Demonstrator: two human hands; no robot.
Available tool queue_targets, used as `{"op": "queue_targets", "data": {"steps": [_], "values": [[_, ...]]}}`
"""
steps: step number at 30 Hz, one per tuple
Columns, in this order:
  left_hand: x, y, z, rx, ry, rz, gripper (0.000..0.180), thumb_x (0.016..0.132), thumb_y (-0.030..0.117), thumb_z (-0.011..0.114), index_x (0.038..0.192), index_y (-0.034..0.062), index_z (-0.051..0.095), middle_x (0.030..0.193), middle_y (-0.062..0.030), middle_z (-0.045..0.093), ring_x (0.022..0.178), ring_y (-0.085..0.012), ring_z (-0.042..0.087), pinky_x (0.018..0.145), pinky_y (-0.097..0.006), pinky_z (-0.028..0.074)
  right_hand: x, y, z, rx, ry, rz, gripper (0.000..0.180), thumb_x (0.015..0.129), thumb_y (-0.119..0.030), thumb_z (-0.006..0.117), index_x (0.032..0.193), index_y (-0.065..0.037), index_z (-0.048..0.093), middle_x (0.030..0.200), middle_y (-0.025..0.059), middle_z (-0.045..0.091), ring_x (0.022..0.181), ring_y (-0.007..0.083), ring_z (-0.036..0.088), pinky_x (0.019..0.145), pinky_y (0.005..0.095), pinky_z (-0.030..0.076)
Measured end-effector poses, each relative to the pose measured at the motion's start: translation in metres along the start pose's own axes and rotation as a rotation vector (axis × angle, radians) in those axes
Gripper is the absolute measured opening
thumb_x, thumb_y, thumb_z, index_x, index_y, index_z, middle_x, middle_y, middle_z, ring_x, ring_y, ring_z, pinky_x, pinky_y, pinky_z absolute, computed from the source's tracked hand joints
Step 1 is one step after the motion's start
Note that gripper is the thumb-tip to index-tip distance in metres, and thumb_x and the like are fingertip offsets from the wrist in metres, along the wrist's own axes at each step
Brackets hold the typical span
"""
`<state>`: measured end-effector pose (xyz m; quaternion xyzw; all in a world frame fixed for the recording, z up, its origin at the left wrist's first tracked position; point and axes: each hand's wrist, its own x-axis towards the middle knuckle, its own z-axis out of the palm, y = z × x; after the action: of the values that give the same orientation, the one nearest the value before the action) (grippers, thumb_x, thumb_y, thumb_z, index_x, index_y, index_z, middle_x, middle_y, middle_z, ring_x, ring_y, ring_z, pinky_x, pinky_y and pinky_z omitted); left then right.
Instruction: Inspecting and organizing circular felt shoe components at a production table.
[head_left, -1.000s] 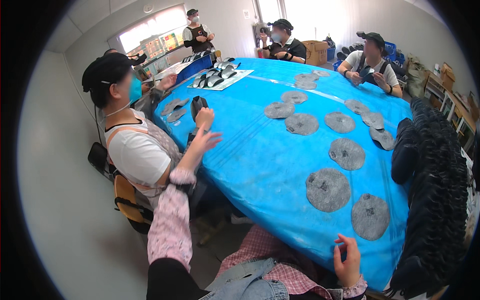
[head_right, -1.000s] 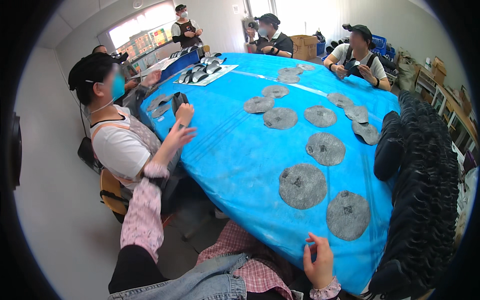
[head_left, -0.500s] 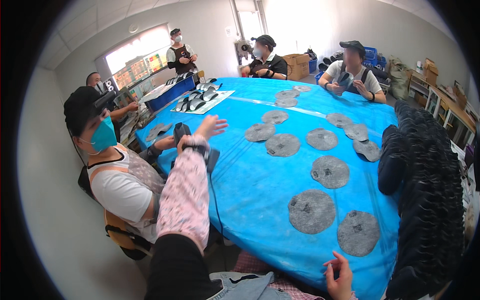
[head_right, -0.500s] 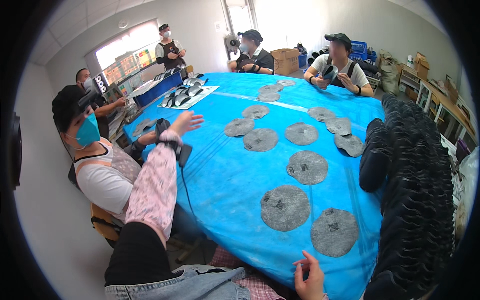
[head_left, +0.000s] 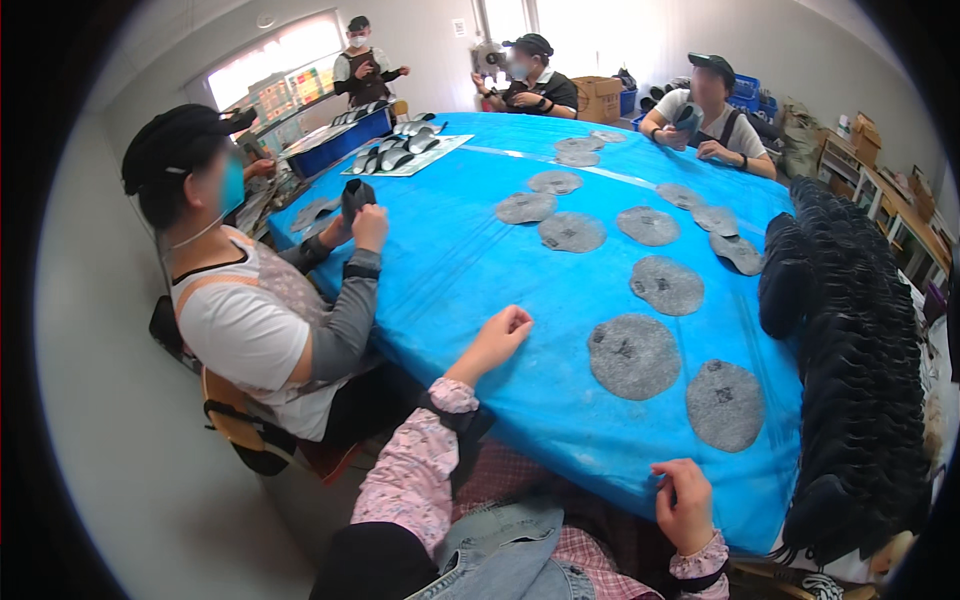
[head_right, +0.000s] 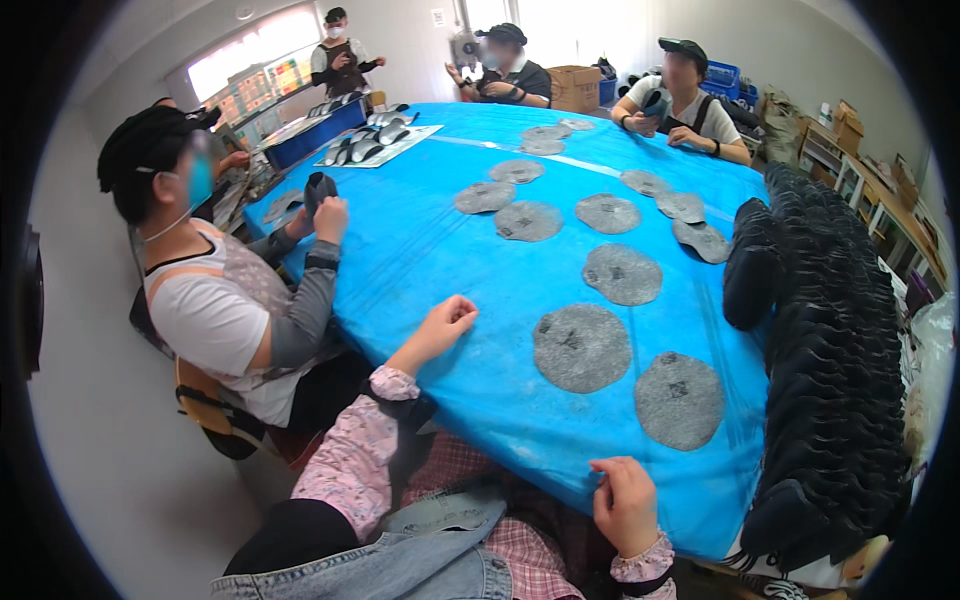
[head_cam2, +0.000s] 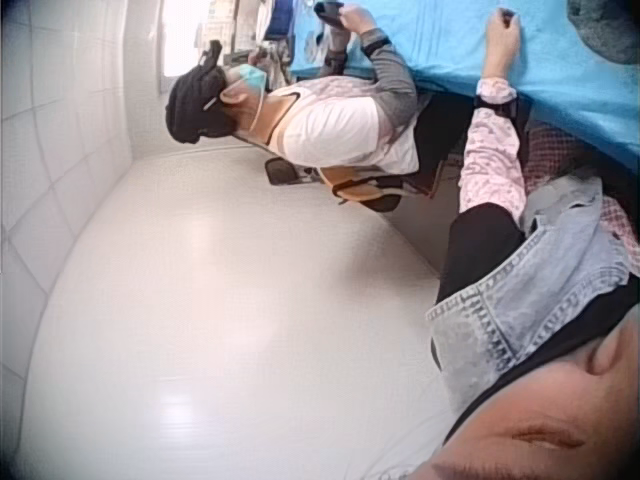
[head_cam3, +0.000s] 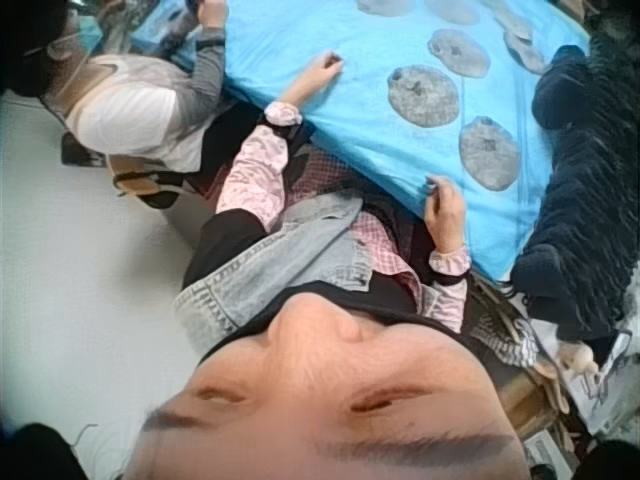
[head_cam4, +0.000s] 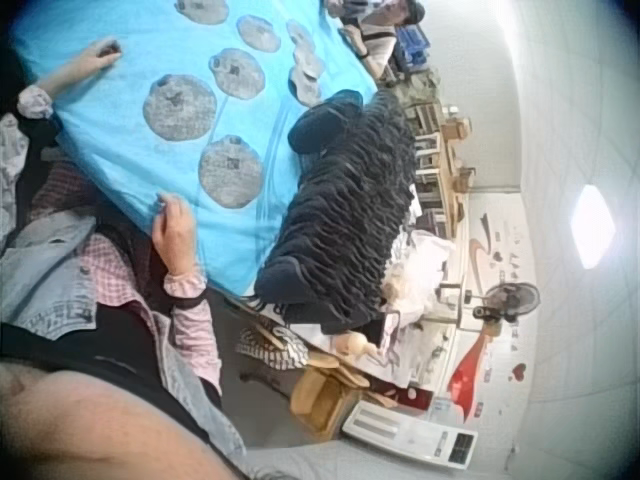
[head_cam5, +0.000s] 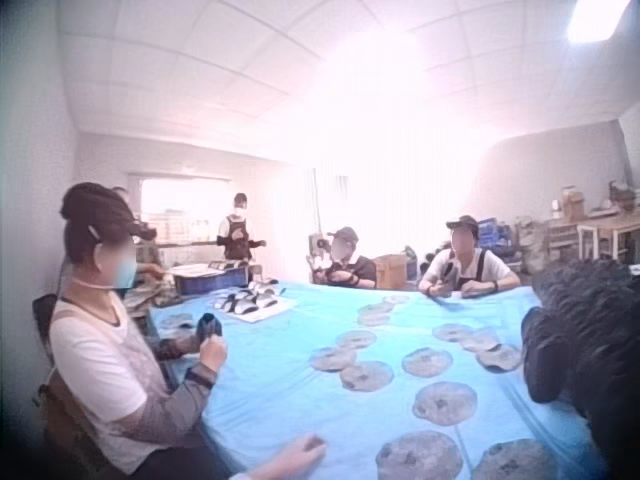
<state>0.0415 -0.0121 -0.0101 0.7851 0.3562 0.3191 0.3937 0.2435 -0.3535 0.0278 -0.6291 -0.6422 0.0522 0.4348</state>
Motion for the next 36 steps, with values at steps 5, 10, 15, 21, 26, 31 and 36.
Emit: {"op": "queue_targets", "data": {"steps": [5, 10, 15, 21, 26, 31, 36], "values": [[-0.012, 0.010, -0.004, -0.066, -0.039, 0.032, 0.020, 0.088, 0.022, 0.057, 0.094, 0.0027, 0.055, 0.079, -0.0018, 0.057, 0.071, -0.0093, 0.053, 0.065, -0.025, 0.045, -0.001, -0.006, -0.001, -0.020, 0.077, 0.036, 0.029, 0.064, 0.012, 0.049, 0.089, -0.002, 0.056, 0.087, 0.0131, 0.055, 0.070, 0.0260, 0.055, 0.059, 0.0340, 0.045], [-0.019, 0.015, 0.002, -0.028, 0.039, 0.053, 0.018, 0.088, 0.020, 0.057, 0.094, 0.0033, 0.055, 0.079, -0.0014, 0.056, 0.070, -0.0085, 0.052, 0.065, -0.024, 0.044, -0.008, 0.001, 0.002, -0.075, 0.033, -0.072, 0.019, 0.061, 0.012, 0.049, 0.072, -0.003, 0.051, 0.078, 0.0126, 0.051, 0.067, 0.0290, 0.053, 0.055, 0.0368, 0.042], [-0.022, 0.011, 0.005, -0.129, 0.113, 0.068, 0.015, 0.088, 0.018, 0.057, 0.094, 0.0035, 0.055, 0.079, -0.0001, 0.056, 0.071, -0.0073, 0.052, 0.065, -0.023, 0.044, -0.006, -0.003, 0.003, -0.141, 0.041, -0.094, 0.014, 0.060, 0.010, 0.050, 0.064, -0.003, 0.047, 0.067, 0.0116, 0.049, 0.061, 0.0294, 0.051, 0.051, 0.0381, 0.040], [-0.022, 0.012, 0.002, -0.225, 0.102, 0.050, 0.014, 0.090, 0.016, 0.055, 0.095, 0.0031, 0.055, 0.078, -0.0004, 0.056, 0.071, -0.0073, 0.052, 0.065, -0.022, 0.043, -0.005, -0.002, 0.005, -0.212, 0.073, -0.013, 0.013, 0.059, 0.006, 0.052, 0.057, -0.005, 0.044, 0.059, 0.0107, 0.044, 0.054, 0.0293, 0.048, 0.048, 0.0394, 0.036], [-0.020, 0.008, 0.003, -0.282, 0.117, 0.078, 0.014, 0.089, 0.016, 0.054, 0.093, 0.0023, 0.056, 0.075, -0.0013, 0.057, 0.070, -0.0075, 0.054, 0.063, -0.021, 0.043, -0.004, -0.003, 0.005, -0.228, 0.054, -0.013, 0.013, 0.057, 0.004, 0.052, 0.054, -0.006, 0.043, 0.056, 0.0092, 0.042, 0.051, 0.0278, 0.047, 0.046, 0.0384, 0.036], [-0.022, 0.011, 0.003, -0.302, 0.123, 0.062, 0.014, 0.090, 0.015, 0.053, 0.094, 0.0018, 0.056, 0.074, -0.0017, 0.057, 0.069, -0.0074, 0.054, 0.063, -0.021, 0.042, -0.005, -0.002, 0.005, -0.251, 0.074, -0.012, 0.014, 0.056, 0.004, 0.053, 0.053, -0.006, 0.043, 0.056, 0.0085, 0.041, 0.049, 0.0270, 0.046, 0.044, 0.0378, 0.035], [-0.028, 0.015, 0.001, -0.295, 0.085, 0.018, 0.015, 0.091, 0.015, 0.052, 0.097, 0.0013, 0.056, 0.077, -0.0017, 0.056, 0.073, -0.0075, 0.053, 0.068, -0.021, 0.042, -0.005, -0.002, 0.006, -0.235, 0.047, 0.025, 0.014, 0.055, 0.004, 0.053, 0.053, -0.007, 0.045, 0.055, 0.0073, 0.042, 0.048, 0.0256, 0.046, 0.043, 0.0367, 0.036]]}}
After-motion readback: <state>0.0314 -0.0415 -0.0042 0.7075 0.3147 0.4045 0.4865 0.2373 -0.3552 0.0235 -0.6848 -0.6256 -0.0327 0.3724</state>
